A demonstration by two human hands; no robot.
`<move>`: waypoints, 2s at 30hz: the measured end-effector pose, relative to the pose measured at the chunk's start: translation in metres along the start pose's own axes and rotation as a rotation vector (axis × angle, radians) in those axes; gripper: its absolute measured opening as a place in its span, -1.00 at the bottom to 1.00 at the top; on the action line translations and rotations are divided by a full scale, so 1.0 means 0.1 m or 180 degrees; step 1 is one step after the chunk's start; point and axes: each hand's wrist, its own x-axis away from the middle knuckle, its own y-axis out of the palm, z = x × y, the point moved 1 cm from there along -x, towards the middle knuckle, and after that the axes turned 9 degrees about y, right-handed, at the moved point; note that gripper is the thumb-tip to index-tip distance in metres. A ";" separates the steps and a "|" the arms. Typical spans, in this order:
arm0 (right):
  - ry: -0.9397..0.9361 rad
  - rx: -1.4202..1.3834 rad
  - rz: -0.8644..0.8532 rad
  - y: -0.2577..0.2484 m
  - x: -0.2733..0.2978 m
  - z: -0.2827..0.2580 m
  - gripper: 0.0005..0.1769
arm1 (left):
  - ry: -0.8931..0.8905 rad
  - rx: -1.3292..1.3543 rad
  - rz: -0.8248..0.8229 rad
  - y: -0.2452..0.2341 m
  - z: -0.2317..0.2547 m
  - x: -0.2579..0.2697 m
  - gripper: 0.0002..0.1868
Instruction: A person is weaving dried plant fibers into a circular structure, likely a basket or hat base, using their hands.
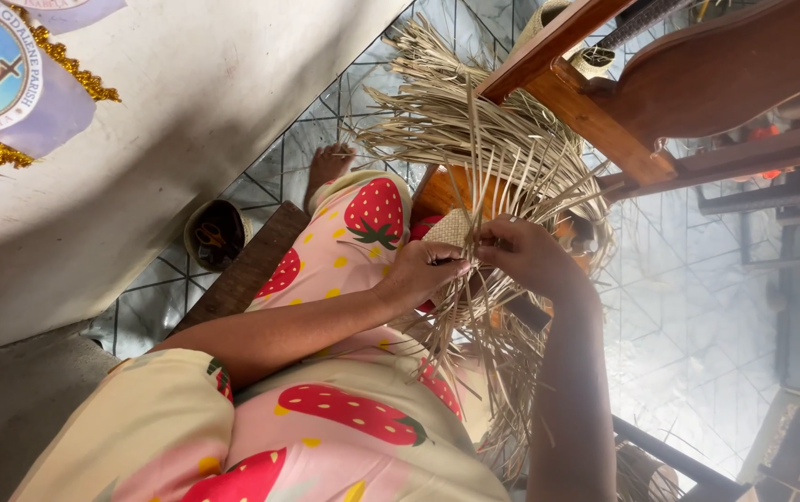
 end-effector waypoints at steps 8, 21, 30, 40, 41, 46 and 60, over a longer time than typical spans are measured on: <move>0.0354 0.0970 0.0412 0.26 -0.45 0.27 -0.81 | 0.0125 -0.0397 -0.0053 -0.04 -0.09 0.02 -0.88; 0.0808 0.1160 0.2460 -0.26 -0.41 0.69 -0.70 | 0.0010 -0.0584 -0.0095 -0.02 -0.62 -0.09 -0.80; 0.0402 0.0530 0.0964 0.39 0.06 0.31 -0.85 | -0.0335 -0.0221 -0.0093 -0.05 -0.02 -0.04 -0.78; 0.0416 0.0145 0.0889 0.40 0.05 0.31 -0.84 | -0.0437 0.0048 0.0064 -0.08 -0.12 0.03 -0.93; 0.0407 0.0147 0.0897 0.41 0.05 0.33 -0.84 | -0.0425 0.0045 0.0065 -0.07 -0.14 0.03 -0.93; 0.0391 -0.0142 0.0946 0.44 0.05 0.47 -0.86 | -0.0308 -0.0068 -0.0060 -0.08 -0.06 0.03 -0.88; -0.0919 0.0028 0.1282 0.50 0.12 0.19 -0.93 | -0.0218 -0.0365 -0.0198 -0.10 -0.09 0.07 -0.81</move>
